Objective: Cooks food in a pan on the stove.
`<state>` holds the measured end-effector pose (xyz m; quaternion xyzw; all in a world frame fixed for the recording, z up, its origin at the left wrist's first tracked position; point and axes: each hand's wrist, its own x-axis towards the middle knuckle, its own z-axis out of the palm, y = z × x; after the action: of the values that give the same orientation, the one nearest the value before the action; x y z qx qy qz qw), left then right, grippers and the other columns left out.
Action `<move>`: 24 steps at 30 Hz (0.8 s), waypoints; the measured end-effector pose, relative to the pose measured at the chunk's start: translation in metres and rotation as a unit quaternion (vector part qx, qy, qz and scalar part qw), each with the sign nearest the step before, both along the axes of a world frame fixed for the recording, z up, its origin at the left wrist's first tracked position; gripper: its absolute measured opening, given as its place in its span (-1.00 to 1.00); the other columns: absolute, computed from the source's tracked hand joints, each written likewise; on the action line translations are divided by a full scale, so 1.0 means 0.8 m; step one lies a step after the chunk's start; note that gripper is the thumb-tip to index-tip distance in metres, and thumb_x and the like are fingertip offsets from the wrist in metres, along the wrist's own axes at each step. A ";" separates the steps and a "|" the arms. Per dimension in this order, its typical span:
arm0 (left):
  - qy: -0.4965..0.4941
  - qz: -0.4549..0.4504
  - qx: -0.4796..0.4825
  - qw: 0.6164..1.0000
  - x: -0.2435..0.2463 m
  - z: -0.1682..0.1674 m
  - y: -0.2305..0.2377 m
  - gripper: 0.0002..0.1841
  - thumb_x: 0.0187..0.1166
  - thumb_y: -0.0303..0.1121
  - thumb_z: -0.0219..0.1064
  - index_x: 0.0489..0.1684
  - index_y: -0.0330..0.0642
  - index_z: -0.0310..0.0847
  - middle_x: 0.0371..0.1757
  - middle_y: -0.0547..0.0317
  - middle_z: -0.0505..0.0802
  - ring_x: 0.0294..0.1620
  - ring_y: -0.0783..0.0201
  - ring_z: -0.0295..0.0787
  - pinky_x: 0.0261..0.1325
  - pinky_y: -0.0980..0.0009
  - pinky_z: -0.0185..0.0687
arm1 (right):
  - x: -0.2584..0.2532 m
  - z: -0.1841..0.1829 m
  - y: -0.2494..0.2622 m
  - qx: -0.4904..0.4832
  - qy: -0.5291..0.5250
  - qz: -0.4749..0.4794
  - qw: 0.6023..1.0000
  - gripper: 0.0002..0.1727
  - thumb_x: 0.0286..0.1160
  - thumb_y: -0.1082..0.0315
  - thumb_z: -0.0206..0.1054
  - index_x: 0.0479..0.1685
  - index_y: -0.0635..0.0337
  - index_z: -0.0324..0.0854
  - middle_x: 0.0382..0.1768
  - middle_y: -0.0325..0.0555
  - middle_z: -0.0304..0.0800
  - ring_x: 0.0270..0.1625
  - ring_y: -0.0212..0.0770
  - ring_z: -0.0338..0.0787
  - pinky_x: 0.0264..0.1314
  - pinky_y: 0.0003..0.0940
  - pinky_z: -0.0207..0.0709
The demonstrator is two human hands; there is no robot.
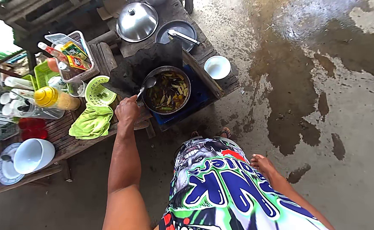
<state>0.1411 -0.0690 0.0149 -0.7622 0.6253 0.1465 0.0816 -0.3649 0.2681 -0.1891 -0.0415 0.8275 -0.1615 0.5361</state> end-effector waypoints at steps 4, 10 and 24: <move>-0.044 0.002 0.023 0.999 0.007 -0.006 0.000 -0.54 0.65 -0.40 0.17 0.48 0.22 0.69 0.39 -0.12 0.77 0.38 -0.26 0.70 0.18 -0.42 0.52 | -0.001 -0.003 -0.006 -0.001 -0.006 0.011 1.000 -0.50 0.94 0.11 -0.05 0.58 0.26 0.41 0.26 0.23 0.67 0.00 -0.02 0.76 0.08 -0.07 0.61; -0.046 -0.016 -0.005 0.999 0.020 0.010 0.004 -0.57 0.62 -0.40 0.21 0.40 0.24 0.75 0.34 -0.11 0.80 0.30 -0.27 0.74 0.10 -0.43 0.55 | -0.002 0.001 -0.022 -0.003 -0.003 0.020 1.000 -0.50 0.94 0.11 -0.06 0.59 0.26 0.40 0.26 0.24 0.67 0.00 -0.01 0.76 0.08 -0.06 0.61; -0.004 -0.050 0.034 0.998 0.004 0.019 0.015 -0.55 0.65 -0.43 0.17 0.41 0.23 0.75 0.33 -0.05 0.82 0.33 -0.21 0.74 0.16 -0.38 0.55 | 0.005 0.000 -0.041 -0.004 -0.007 0.028 1.000 -0.51 0.94 0.13 -0.05 0.60 0.27 0.39 0.28 0.25 0.66 0.02 0.00 0.75 0.09 -0.06 0.60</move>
<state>0.1445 -0.0570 0.0301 -0.7274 0.6567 0.1604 0.1175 -0.3608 0.2354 -0.1887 -0.0659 0.8215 -0.1497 0.5463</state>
